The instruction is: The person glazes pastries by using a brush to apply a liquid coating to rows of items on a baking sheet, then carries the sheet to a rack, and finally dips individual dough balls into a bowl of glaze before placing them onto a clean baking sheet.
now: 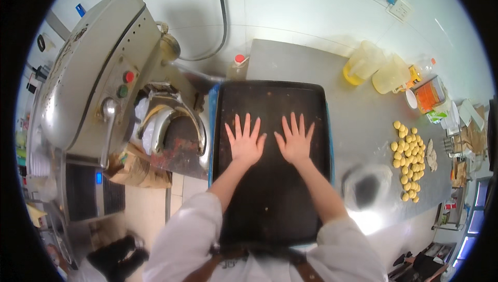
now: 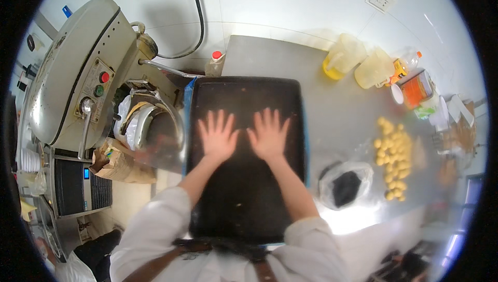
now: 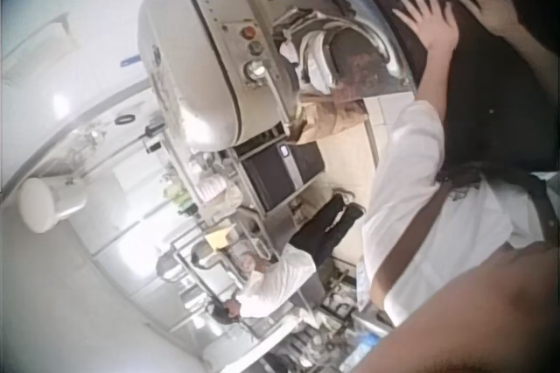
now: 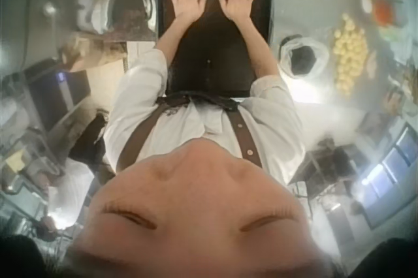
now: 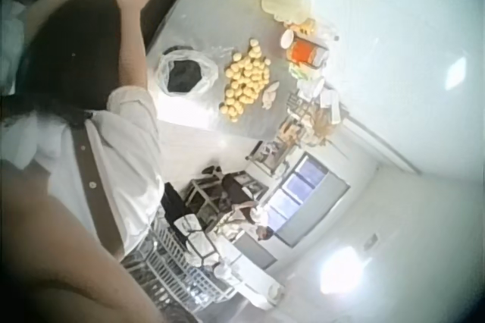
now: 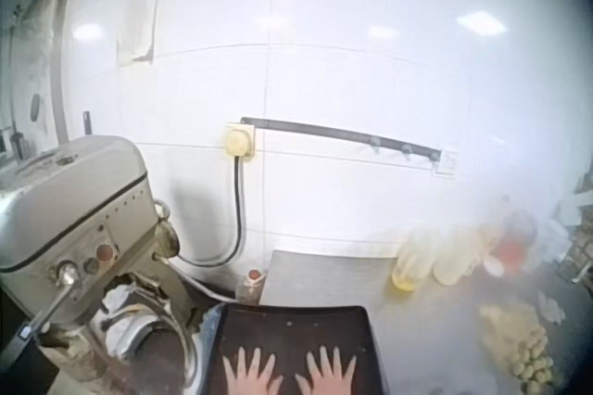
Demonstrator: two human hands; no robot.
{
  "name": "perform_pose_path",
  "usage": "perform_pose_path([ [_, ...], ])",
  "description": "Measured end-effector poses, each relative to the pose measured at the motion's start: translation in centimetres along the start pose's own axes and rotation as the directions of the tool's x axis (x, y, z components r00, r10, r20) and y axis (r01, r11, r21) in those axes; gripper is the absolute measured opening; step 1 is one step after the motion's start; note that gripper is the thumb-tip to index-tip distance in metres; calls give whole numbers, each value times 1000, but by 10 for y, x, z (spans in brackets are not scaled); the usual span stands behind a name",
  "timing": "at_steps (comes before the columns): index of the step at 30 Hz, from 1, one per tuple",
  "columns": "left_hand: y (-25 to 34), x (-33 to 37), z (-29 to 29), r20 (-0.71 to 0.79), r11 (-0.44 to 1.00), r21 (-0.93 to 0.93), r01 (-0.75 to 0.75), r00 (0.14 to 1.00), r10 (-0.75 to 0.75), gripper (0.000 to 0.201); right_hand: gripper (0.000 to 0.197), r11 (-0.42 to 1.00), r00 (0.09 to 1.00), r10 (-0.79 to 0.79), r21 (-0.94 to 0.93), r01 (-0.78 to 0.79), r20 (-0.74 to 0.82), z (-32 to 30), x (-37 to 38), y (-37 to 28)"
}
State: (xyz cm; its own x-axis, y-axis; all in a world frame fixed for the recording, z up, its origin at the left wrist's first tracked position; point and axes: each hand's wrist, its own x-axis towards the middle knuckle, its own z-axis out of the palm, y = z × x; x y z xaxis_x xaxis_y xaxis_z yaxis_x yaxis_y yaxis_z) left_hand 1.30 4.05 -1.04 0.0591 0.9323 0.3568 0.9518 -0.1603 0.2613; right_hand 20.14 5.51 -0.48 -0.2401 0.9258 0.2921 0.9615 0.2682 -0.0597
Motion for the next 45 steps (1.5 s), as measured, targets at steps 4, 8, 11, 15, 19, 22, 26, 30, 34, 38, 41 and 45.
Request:
perform_pose_path([
  [4,-5,-7,9,10,999,44,-13,1000,12,54,63,1000,999,-16,23,17,-43,8,-12,1],
  [8,9,-9,-26,-78,999,42,9,997,-6,52,57,999,993,29,22,-27,-116,-52,5,-26],
  [11,28,-34,-62,-41,1000,-8,-14,999,14,52,54,997,991,57,58,-50,-122,-71,-21,-50],
  [15,16,-72,-17,70,998,10,-59,996,59,50,56,999,1000,-2,32,3,-16,-12,-63,-42],
  [19,21,-85,-38,44,999,23,-29,999,28,52,59,996,999,47,82,-46,-15,-44,-68,-35],
  [22,36,-98,-97,-39,1000,19,-4,999,5,56,60,992,987,84,107,-70,-136,-102,-80,-30],
  [26,19,-165,-59,115,999,49,-5,993,0,62,64,995,997,70,62,-72,31,-54,-160,-14],
  [30,22,-166,-64,20,1000,11,-12,1000,11,47,64,989,996,78,126,-71,-49,-49,-162,-3],
  [34,9,-167,-126,-52,949,-305,83,993,-104,34,45,925,967,192,360,-122,-165,-123,-165,25],
  [38,-29,-227,-176,99,837,-360,412,909,-404,37,25,782,896,442,476,-403,32,-161,-237,79],
  [41,-48,-285,-199,360,837,-108,537,806,-470,45,40,755,863,455,419,-505,221,-152,-323,99],
  [45,-43,-330,-198,548,809,-146,570,727,-413,51,48,722,794,397,378,-580,461,-166,-373,65],
])
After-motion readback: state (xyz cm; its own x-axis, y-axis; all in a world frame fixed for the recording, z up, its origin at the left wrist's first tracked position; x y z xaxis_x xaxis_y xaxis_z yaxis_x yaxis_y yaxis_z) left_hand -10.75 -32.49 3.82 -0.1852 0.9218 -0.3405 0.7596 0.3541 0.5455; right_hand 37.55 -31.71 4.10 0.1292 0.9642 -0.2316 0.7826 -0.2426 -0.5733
